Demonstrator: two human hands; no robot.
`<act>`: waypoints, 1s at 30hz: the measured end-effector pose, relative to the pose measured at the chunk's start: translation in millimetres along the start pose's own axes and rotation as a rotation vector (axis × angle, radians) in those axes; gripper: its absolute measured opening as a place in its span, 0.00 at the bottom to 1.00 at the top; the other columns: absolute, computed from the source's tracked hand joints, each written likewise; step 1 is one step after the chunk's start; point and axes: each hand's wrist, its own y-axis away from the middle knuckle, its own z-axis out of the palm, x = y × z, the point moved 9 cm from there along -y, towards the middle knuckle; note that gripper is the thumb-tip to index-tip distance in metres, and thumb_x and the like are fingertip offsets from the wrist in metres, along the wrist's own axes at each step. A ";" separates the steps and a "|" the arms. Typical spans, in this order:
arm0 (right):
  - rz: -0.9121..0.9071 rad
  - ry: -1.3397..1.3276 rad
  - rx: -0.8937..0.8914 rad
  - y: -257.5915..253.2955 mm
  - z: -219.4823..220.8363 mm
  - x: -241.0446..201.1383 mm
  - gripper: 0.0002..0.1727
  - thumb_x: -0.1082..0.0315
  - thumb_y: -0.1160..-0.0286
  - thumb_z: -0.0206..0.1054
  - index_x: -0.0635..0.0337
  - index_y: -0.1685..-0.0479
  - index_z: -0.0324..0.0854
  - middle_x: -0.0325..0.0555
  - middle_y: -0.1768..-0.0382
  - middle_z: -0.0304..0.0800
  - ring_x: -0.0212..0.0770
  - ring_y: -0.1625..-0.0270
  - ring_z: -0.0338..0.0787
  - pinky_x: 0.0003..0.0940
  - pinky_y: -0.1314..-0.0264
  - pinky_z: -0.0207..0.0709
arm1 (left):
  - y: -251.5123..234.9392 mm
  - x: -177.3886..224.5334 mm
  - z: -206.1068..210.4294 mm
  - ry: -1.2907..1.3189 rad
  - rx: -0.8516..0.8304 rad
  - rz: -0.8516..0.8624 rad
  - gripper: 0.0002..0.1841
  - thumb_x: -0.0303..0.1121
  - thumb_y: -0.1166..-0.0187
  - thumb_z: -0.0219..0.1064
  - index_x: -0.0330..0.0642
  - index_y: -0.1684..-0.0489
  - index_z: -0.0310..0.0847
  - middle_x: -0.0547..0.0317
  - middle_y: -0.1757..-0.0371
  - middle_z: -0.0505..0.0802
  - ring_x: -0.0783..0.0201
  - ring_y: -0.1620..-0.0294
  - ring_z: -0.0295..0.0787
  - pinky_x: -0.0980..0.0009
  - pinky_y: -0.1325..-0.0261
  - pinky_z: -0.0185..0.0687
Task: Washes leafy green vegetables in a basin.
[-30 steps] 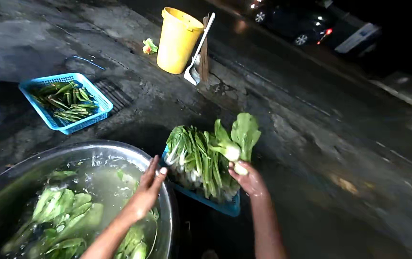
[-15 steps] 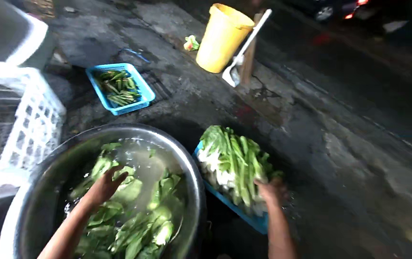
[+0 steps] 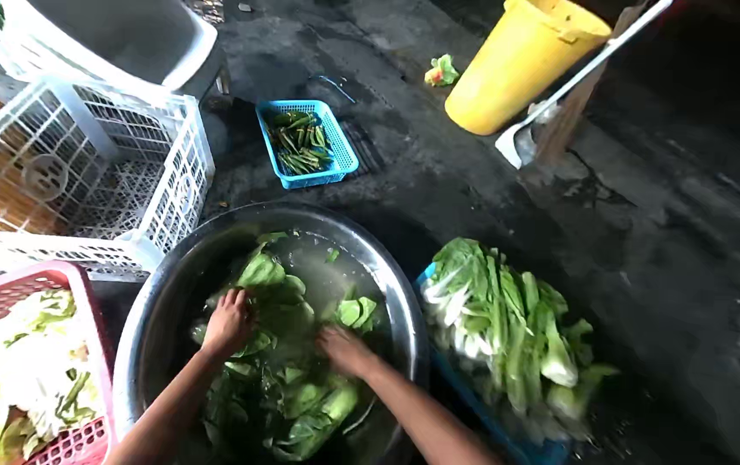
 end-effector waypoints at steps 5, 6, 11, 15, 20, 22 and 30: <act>0.443 -0.037 0.065 8.1 -14.4 49.6 0.31 0.81 0.20 0.57 0.61 0.15 0.70 0.62 0.14 0.67 0.60 0.08 0.59 0.55 0.04 0.45 | 15.0 -28.1 37.1 -0.046 -0.011 -0.063 0.34 0.37 0.16 0.66 0.30 0.13 0.60 0.27 0.10 0.61 0.31 0.11 0.58 0.44 0.13 0.61; 0.544 -0.130 0.188 13.0 -13.0 52.9 0.25 0.73 0.11 0.49 0.64 0.16 0.70 0.62 0.15 0.69 0.59 0.10 0.63 0.52 0.06 0.51 | 14.7 -16.9 45.2 -0.081 -0.068 -0.057 0.33 0.34 0.15 0.64 0.29 0.13 0.59 0.27 0.10 0.60 0.32 0.10 0.58 0.45 0.13 0.61; 0.451 -0.187 -0.003 12.8 6.0 50.2 0.28 0.66 0.08 0.50 0.60 0.11 0.64 0.64 0.10 0.59 0.64 0.07 0.56 0.64 0.07 0.47 | 8.3 16.9 86.1 -0.158 -0.346 -0.032 0.29 0.27 0.09 0.51 0.31 0.08 0.50 0.31 0.13 0.68 0.34 0.15 0.69 0.43 0.18 0.67; 0.169 0.078 -0.036 26.7 -22.5 64.9 0.28 0.66 0.17 0.60 0.55 0.16 0.73 0.62 0.18 0.74 0.64 0.13 0.68 0.65 0.14 0.61 | -7.2 -20.0 79.0 0.071 -0.328 -0.227 0.29 0.41 0.10 0.57 0.34 0.14 0.64 0.30 0.20 0.77 0.35 0.17 0.71 0.41 0.15 0.63; 0.056 0.231 -0.081 46.0 -37.8 68.3 0.24 0.81 0.19 0.56 0.68 0.24 0.77 0.63 0.21 0.77 0.62 0.15 0.72 0.59 0.13 0.62 | -18.2 -44.0 39.6 -0.112 -0.032 -0.069 0.25 0.33 0.07 0.47 0.32 0.13 0.63 0.29 0.19 0.76 0.32 0.18 0.72 0.38 0.18 0.66; 0.097 0.238 0.031 42.2 -46.2 77.3 0.21 0.81 0.15 0.51 0.69 0.31 0.82 0.63 0.25 0.82 0.61 0.17 0.76 0.56 0.14 0.64 | -14.1 -42.0 33.8 -0.028 0.064 -0.088 0.26 0.34 0.06 0.46 0.29 0.14 0.63 0.27 0.21 0.77 0.32 0.19 0.73 0.39 0.17 0.65; 0.522 -0.306 0.343 -6.0 -26.6 48.4 0.27 0.72 0.12 0.53 0.68 0.14 0.66 0.69 0.14 0.63 0.61 0.09 0.61 0.50 0.07 0.54 | 18.7 0.0 84.8 0.069 -0.180 -0.136 0.29 0.33 0.05 0.43 0.33 0.06 0.45 0.32 0.13 0.70 0.37 0.17 0.73 0.45 0.16 0.65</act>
